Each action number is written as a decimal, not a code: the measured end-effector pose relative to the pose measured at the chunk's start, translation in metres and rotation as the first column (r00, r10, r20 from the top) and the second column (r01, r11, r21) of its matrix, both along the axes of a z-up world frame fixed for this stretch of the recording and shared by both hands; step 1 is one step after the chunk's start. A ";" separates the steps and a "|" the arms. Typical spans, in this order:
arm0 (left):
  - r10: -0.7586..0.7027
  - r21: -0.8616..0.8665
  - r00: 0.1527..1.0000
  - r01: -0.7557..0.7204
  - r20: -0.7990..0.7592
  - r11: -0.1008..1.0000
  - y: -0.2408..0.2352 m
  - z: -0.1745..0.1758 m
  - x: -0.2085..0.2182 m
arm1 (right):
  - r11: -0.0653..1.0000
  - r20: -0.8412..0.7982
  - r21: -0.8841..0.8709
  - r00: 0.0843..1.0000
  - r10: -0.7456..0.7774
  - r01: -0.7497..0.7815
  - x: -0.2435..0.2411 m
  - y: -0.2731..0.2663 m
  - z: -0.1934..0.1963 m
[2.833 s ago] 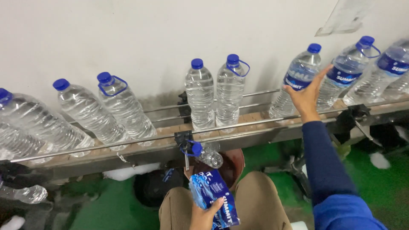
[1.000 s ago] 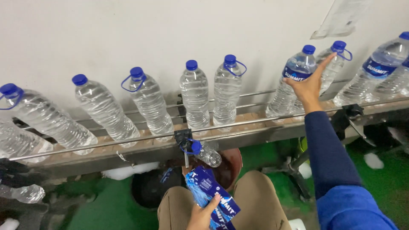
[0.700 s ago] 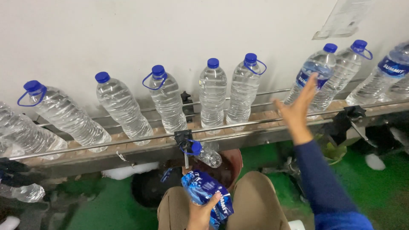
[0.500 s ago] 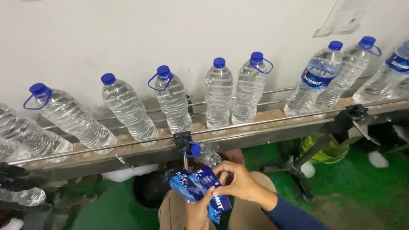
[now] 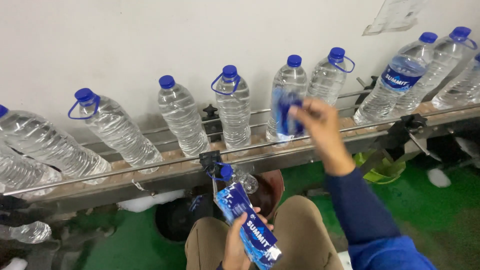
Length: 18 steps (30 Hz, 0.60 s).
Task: The person sits in front of a conveyor belt carrying clear plastic water bottles. They take blue labels from a stack in their left hand and apply them to the bottles as they pass by on the belt.
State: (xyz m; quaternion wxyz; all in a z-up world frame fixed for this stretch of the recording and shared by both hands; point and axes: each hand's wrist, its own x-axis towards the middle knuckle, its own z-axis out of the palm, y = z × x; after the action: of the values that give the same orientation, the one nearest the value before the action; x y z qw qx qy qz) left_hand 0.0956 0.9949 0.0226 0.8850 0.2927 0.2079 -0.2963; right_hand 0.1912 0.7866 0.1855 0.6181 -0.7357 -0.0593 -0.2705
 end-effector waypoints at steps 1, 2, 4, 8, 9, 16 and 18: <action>0.000 -0.003 1.000 0.000 0.004 1.000 0.006 -0.008 0.000 | 1.000 0.004 -0.003 1.000 0.000 0.000 0.018 -0.015 0.020; -0.044 -0.050 0.999 0.043 -0.015 0.998 0.013 -0.016 0.000 | 0.900 0.040 -0.358 0.967 -0.252 0.250 0.036 -0.029 0.040; -0.088 -0.096 0.996 0.085 -0.033 0.992 0.025 -0.010 0.000 | 0.622 0.161 -0.644 0.874 -0.459 0.445 0.076 -0.045 0.063; -0.069 0.267 0.986 0.107 -0.151 0.958 0.041 0.004 0.001 | 0.459 0.029 -0.837 0.860 -0.509 0.300 0.132 -0.049 0.042; -0.061 0.389 0.984 0.122 -0.166 0.913 0.045 -0.003 0.004 | 0.424 0.142 -0.848 0.907 -0.396 0.318 0.139 -0.048 0.030; -0.170 0.547 0.974 0.227 -0.153 0.806 0.093 0.003 0.007 | 0.863 -0.206 -0.391 0.883 -0.422 0.321 0.090 -0.012 0.000; -0.177 0.589 0.984 0.155 -0.020 0.793 0.101 -0.008 0.010 | 0.863 0.003 -0.313 0.909 -0.417 0.397 0.091 -0.009 -0.014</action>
State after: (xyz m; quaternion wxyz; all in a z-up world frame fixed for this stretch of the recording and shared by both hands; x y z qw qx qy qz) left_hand 0.1059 1.0957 0.0148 0.7252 0.5745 0.2467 -0.2885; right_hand 0.2823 0.7781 0.1713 0.4271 -0.8267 0.0758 -0.3583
